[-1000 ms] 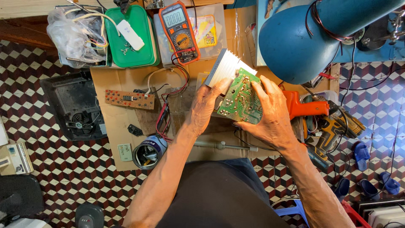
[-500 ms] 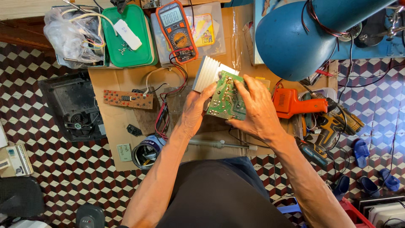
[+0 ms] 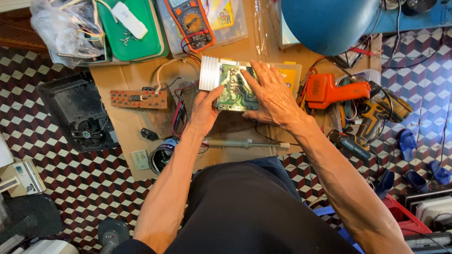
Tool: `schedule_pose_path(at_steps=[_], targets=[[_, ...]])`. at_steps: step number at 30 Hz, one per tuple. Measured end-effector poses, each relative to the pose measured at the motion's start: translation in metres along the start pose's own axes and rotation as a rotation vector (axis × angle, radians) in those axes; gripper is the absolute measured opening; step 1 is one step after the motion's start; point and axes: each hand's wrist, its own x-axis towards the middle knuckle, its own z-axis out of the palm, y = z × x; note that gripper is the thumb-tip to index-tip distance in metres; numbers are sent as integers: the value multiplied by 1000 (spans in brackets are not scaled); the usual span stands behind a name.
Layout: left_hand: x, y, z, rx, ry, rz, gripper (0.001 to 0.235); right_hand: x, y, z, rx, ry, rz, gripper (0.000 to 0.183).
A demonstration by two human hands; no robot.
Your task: The person removes a heatsink from a circuit board using a cordless drill, then wipes a small component with a tissue. The person handles the circuit board, heatsink, drill, and tissue on a cluttered workbench.
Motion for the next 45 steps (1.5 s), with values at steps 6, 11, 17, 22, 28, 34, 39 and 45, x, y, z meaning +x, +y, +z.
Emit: schedule_pose_path(at_steps=[6, 11, 17, 22, 28, 34, 39, 45], targets=[[9, 0, -12, 6, 2, -30, 34, -96, -18, -33, 335, 531, 530, 36], [11, 2, -4, -15, 9, -42, 33, -211, -10, -14, 563, 902, 1162, 29], [10, 7, -3, 27, -22, -34, 32, -246, -1, 29, 641, 756, 1261, 35], [9, 8, -2, 107, 21, -54, 29, -239, 1, 72, 906, 604, 1261, 45], [10, 9, -2, 118, 50, -67, 28, -245, 0, 108, 857, 393, 1384, 47], [16, 2, -5, 41, -43, -79, 32, -274, 13, 104, 815, 324, 1514, 51], [24, -6, -28, 132, 68, -101, 35, -271, 18, 104, 767, 276, 1530, 50], [23, -10, -28, 72, 19, -61, 40, -270, 21, 116, 741, 210, 1457, 49]])
